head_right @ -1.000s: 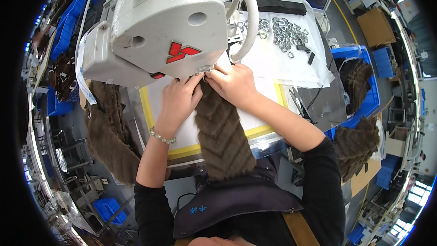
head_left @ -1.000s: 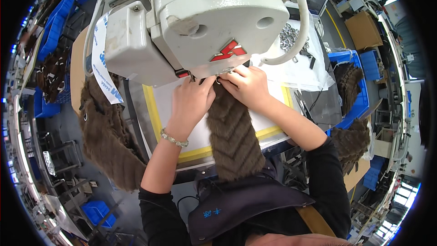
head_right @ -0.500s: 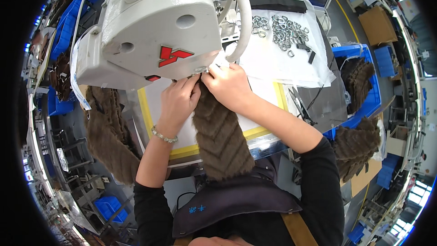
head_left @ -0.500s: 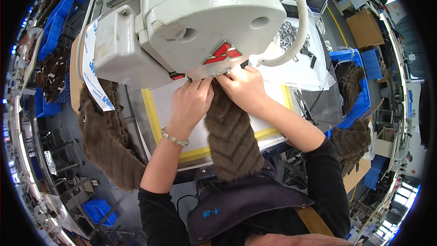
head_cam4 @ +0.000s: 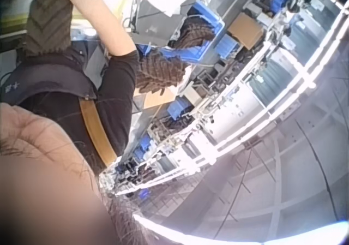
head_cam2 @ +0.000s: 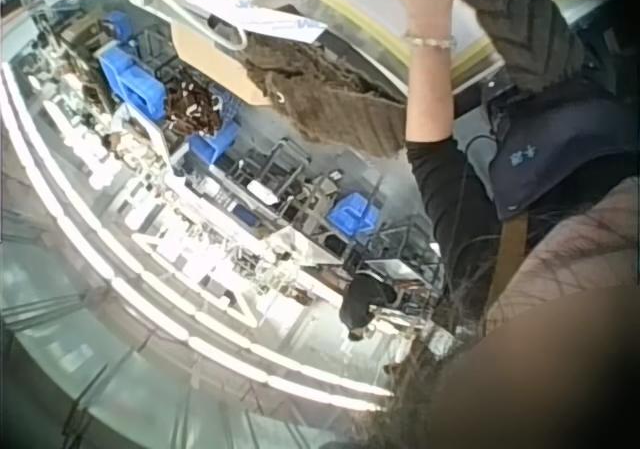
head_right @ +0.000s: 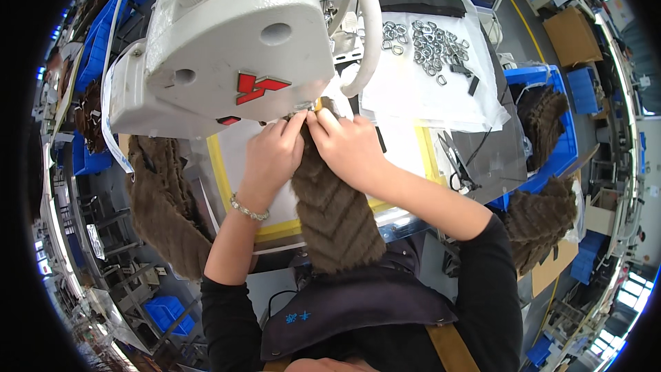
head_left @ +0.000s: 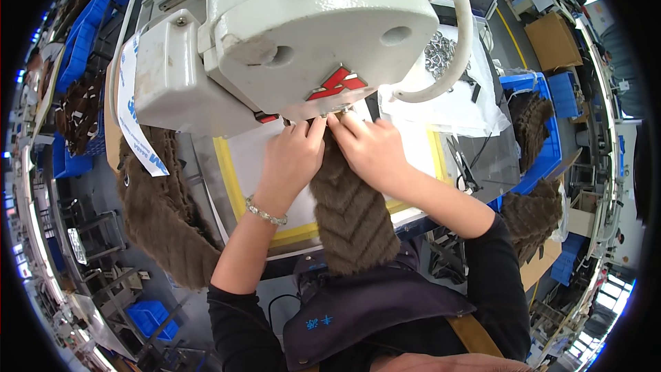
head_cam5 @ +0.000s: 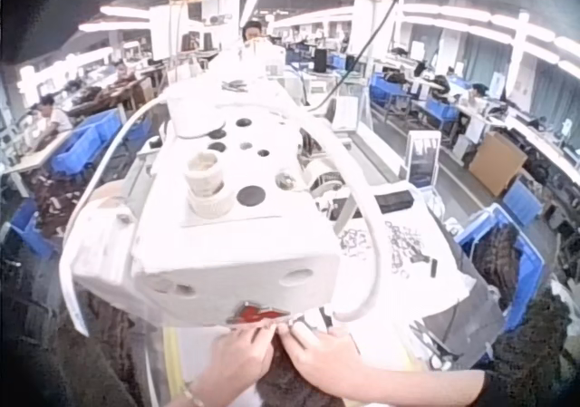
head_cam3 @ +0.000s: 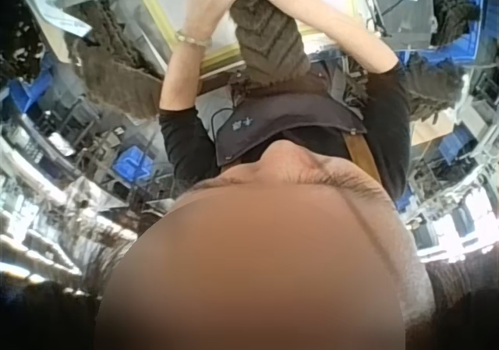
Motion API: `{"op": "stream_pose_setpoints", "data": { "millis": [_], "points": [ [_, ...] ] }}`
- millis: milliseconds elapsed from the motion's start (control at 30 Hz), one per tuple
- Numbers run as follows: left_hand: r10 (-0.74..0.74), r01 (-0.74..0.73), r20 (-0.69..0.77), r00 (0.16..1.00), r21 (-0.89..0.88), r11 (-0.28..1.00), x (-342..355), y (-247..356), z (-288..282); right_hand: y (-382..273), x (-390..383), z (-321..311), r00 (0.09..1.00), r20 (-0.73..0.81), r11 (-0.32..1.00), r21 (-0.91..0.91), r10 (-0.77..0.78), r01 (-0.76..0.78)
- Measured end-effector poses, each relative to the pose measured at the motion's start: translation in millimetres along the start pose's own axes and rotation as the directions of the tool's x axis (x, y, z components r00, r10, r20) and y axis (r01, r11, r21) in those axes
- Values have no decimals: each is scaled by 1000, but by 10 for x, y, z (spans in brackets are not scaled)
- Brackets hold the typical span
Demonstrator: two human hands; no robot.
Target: Using an industrial sewing machine to assemble faux-fur strips with leather tabs and metal hardware.
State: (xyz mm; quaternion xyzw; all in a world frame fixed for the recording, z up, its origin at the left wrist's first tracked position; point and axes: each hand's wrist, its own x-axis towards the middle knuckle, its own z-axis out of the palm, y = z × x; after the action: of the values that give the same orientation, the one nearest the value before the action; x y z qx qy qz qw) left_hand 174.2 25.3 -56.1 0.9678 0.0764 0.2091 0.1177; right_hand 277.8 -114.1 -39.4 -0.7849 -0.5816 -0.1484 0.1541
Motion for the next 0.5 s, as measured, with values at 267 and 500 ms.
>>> {"op": "stream_pose_setpoints", "data": {
  "millis": [267,500],
  "points": [
    [-3,2,11,1000,52,999,-11,55,44,-197,-144,-71,984,172,984,-180,40,-8],
    [-42,39,30,999,97,995,37,108,59,-249,-115,-60,985,163,985,-167,60,-32]
  ]
}}
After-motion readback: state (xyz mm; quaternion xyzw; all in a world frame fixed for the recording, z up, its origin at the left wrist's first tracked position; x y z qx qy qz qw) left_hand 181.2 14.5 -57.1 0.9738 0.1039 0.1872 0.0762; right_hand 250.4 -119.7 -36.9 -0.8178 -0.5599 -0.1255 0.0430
